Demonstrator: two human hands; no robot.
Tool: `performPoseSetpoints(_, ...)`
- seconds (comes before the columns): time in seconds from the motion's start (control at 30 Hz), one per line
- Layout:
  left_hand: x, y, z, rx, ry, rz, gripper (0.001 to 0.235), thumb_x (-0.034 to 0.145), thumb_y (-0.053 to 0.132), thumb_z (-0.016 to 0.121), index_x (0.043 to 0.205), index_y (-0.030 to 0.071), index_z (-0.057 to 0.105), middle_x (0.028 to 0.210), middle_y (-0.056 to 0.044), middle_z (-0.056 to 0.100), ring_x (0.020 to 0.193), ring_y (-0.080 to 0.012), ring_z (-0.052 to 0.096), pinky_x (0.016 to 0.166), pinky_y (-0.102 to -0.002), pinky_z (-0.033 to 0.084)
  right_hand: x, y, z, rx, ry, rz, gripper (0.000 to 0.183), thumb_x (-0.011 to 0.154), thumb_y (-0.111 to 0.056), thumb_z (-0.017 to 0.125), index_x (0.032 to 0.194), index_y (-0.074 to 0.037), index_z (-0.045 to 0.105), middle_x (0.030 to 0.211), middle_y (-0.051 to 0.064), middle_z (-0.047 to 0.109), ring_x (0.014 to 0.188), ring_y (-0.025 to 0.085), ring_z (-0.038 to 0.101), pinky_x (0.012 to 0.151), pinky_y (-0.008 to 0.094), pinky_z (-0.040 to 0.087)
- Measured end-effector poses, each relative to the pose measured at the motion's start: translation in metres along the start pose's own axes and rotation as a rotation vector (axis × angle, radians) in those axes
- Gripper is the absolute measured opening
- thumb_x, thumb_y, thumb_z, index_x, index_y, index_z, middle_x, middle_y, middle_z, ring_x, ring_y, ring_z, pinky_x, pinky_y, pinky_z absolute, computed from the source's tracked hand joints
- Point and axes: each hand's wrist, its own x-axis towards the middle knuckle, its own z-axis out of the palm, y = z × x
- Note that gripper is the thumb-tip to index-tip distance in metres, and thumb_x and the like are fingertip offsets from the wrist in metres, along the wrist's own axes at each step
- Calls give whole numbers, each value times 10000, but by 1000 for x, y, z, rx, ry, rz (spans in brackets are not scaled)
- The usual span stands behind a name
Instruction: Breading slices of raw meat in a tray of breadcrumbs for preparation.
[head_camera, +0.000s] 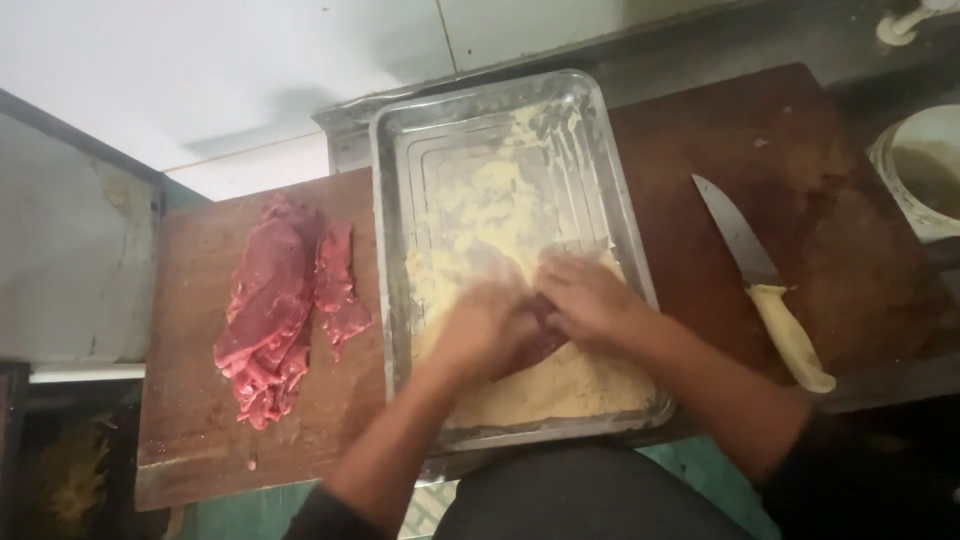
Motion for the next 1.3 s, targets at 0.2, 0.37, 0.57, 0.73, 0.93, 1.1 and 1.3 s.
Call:
performPoseSetpoints(0.2, 3, -70, 118, -69, 323, 41, 693, 819, 345, 808, 1385, 47, 543, 1067, -171, 684, 964, -404, 713, 849, -516, 579, -28, 3, 43, 205, -131, 95, 479, 905, -336, 580, 1363, -196, 595, 1238, 125, 662, 1226, 324, 613, 1085, 477, 471)
performPoseSetpoints(0.37, -18, -76, 76, -102, 539, 188, 190, 868, 326, 702, 1028, 222, 712, 973, -6, 679, 931, -282, 724, 773, -412, 577, -35, 15, -2, 309, -151, 78, 378, 891, -325, 588, 1235, -202, 687, 1264, 113, 683, 1268, 328, 599, 1116, 445, 452)
performPoseSetpoints(0.57, -18, -81, 66, -24, 552, 213, 232, 865, 302, 659, 1033, 184, 766, 988, -78, 713, 913, -341, 723, 763, -452, 591, -38, 13, -7, 299, -175, 74, 351, 878, -374, 646, 1149, -166, 723, 1231, 77, 707, 1206, 303, 660, 1062, 413, 495)
performPoseSetpoints(0.73, 22, -81, 99, 192, 725, 373, 283, 771, 268, 768, 1011, 127, 719, 902, -101, 703, 819, -316, 731, 712, -419, 594, -28, -6, 37, -4, -136, 126, 503, 815, -402, 724, 1264, -215, 595, 1092, 46, 669, 1079, 289, 678, 948, 467, 536)
performPoseSetpoints(0.93, 26, -80, 103, 82, 568, 276, 441, 662, 493, 846, 843, 134, 664, 877, -97, 643, 899, -368, 684, 764, -520, 551, -37, 4, 11, 219, -242, 262, 306, 855, -425, 659, 1095, -238, 627, 1084, 45, 671, 1159, 300, 648, 990, 442, 508)
performPoseSetpoints(1.1, 21, -58, 32, 45, 917, 418, 150, 806, 198, 661, 947, 149, 642, 958, -93, 634, 907, -350, 680, 767, -470, 535, -10, 37, -52, 8, 72, 214, 328, 870, -352, 648, 1177, -260, 713, 1177, 8, 723, 1105, 238, 694, 987, 387, 534)
performPoseSetpoints(1.3, -8, -92, 9, -11, 1190, 338, 32, 763, 0, 604, 789, 12, 617, 844, -152, 626, 761, -346, 586, 701, -457, 493, -17, -14, -97, 386, -306, 564, 525, 870, -235, 561, 1386, -142, 589, 1527, 19, 564, 1320, 269, 590, 1076, 457, 505)
